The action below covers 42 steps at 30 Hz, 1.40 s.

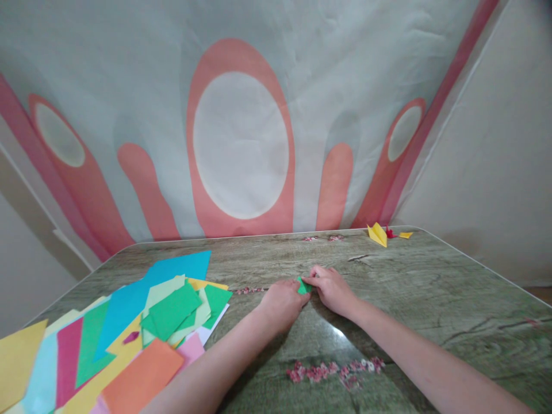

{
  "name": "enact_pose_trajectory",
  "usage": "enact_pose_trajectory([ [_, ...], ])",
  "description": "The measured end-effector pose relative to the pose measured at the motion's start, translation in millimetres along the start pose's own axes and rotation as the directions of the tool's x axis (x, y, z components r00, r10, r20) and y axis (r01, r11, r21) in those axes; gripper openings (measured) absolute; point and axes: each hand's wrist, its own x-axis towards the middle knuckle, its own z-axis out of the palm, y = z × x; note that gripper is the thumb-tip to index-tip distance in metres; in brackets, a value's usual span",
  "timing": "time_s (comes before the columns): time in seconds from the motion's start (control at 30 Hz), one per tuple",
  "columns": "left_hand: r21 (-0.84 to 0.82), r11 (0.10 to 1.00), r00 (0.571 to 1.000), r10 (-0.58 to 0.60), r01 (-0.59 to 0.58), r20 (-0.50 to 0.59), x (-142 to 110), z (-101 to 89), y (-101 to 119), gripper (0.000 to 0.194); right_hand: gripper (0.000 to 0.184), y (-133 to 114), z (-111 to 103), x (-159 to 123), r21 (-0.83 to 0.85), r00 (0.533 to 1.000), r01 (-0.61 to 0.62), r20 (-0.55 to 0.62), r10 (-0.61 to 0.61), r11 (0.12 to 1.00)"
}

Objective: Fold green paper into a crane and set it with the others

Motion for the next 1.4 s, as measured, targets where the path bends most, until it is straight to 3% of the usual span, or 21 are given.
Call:
enact_pose_trajectory([
  [0.23, -0.055, 0.998, 0.998, 0.005, -0.002, 0.055, -5.0, -0.6, 0.8, 0.037, 0.041, 0.2, 1.8, 0.0, 0.036, 1.0, -0.024, -0.003, 0.024, 0.999],
  [0.47, -0.15, 0.988, 0.998, -0.039, 0.047, 0.057, -6.8, 0.9, -5.0, 0.047, 0.035, 8.8, 9.4, 3.5, 0.315, 0.978, -0.158, -0.083, 0.193, 0.936],
  [0.63, -0.156, 0.988, 1.0, -0.011, 0.012, 0.003, -5.8, 4.2, -5.5, 0.035, 0.018, 3.8, 6.1, 2.7, 0.309, 0.97, -0.177, -0.108, 0.219, 0.935],
  [0.93, -0.173, 0.985, 1.0, -0.022, 0.023, 0.007, -3.0, 3.0, -2.5, 0.032, 0.015, -3.5, 2.5, 0.6, 0.264, 0.971, -0.192, -0.087, 0.222, 0.945],
  [1.13, -0.318, 0.923, 0.972, -0.235, 0.216, -0.022, 2.9, 14.8, -14.9, 0.031, 0.021, -8.2, 1.0, -0.7, 0.222, 0.972, -0.198, -0.08, 0.22, 0.955],
  [1.3, -0.52, 0.826, 0.927, -0.34, 0.215, -0.156, 7.5, 37.3, -25.5, 0.03, 0.026, -9.1, 0.1, 0.0, 0.191, 0.969, -0.223, -0.063, 0.239, 0.956],
  [1.4, -0.553, 0.803, 0.886, -0.403, 0.221, -0.23, 9.2, 45.4, -26.2, 0.021, 0.026, -9.4, 0.0, 0.9, 0.188, 0.969, -0.228, -0.054, 0.242, 0.955],
])
